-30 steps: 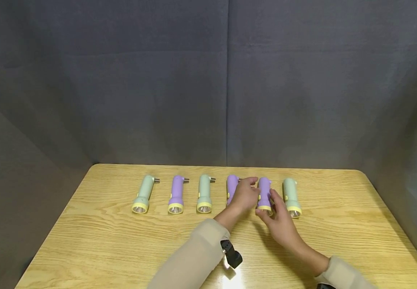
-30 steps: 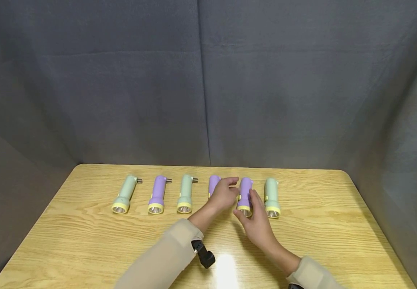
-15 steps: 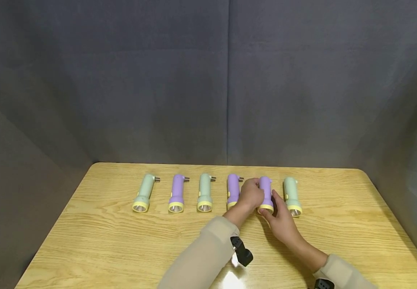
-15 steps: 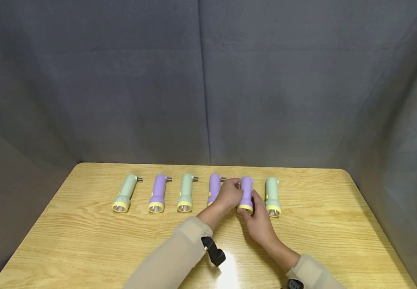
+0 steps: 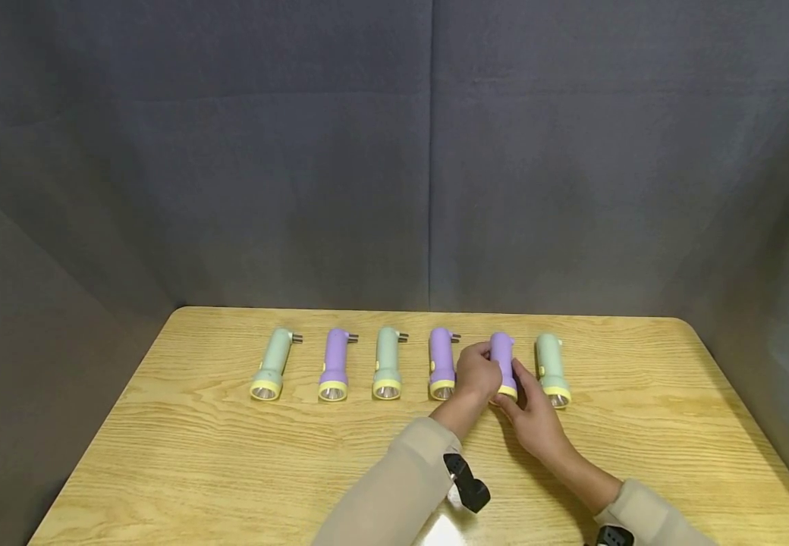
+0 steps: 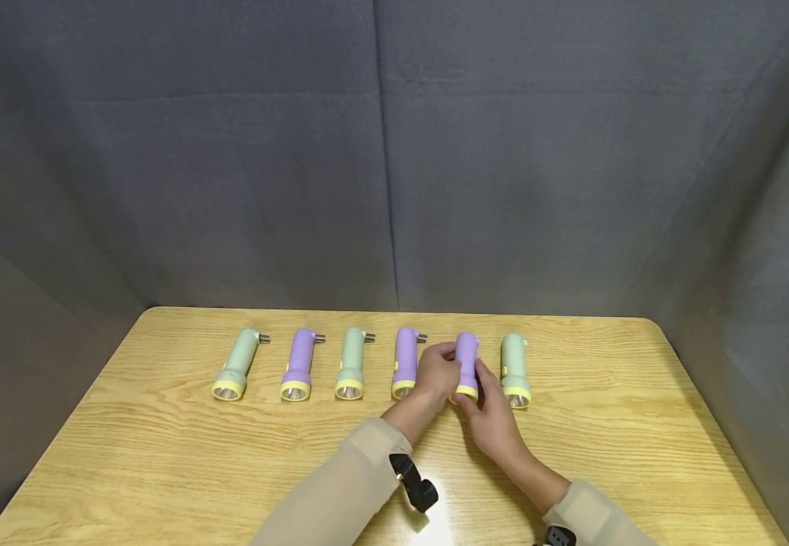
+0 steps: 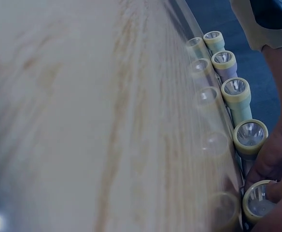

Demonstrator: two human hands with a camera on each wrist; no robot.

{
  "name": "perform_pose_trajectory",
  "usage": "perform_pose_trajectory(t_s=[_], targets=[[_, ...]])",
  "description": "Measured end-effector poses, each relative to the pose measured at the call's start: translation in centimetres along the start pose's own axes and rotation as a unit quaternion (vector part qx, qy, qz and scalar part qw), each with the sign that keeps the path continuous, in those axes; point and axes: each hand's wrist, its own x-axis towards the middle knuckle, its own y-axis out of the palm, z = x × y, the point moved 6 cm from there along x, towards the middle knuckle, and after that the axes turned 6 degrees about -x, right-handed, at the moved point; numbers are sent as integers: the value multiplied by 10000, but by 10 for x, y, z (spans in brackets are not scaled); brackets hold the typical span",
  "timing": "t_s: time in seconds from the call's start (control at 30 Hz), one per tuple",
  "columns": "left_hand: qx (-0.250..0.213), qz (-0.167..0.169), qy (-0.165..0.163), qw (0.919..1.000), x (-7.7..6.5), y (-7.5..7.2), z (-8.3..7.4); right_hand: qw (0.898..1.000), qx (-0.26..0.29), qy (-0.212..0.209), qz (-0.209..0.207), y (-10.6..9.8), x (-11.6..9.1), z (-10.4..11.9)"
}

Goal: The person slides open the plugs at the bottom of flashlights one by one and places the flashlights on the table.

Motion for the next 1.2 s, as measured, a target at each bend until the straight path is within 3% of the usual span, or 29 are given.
perform_pose_trajectory(t_s=[0.2, 0.6, 0.87, 1.2], targets=[[-484, -157, -58, 9987, -2, 2, 3, 9997, -24, -195, -164, -1, 0, -2], [-1411, -246, -200, 9895, -6, 7, 11, 9997, 125, -100, -207, -2, -1, -6], [-1607, -385, -70, 9862, -6, 8, 14, 9996, 212, -71, -191, -3, -1, -7], [-1826, -315, -84, 9826, -7, 8, 16, 9998, 85, 6, -163, -4, -1, -4]])
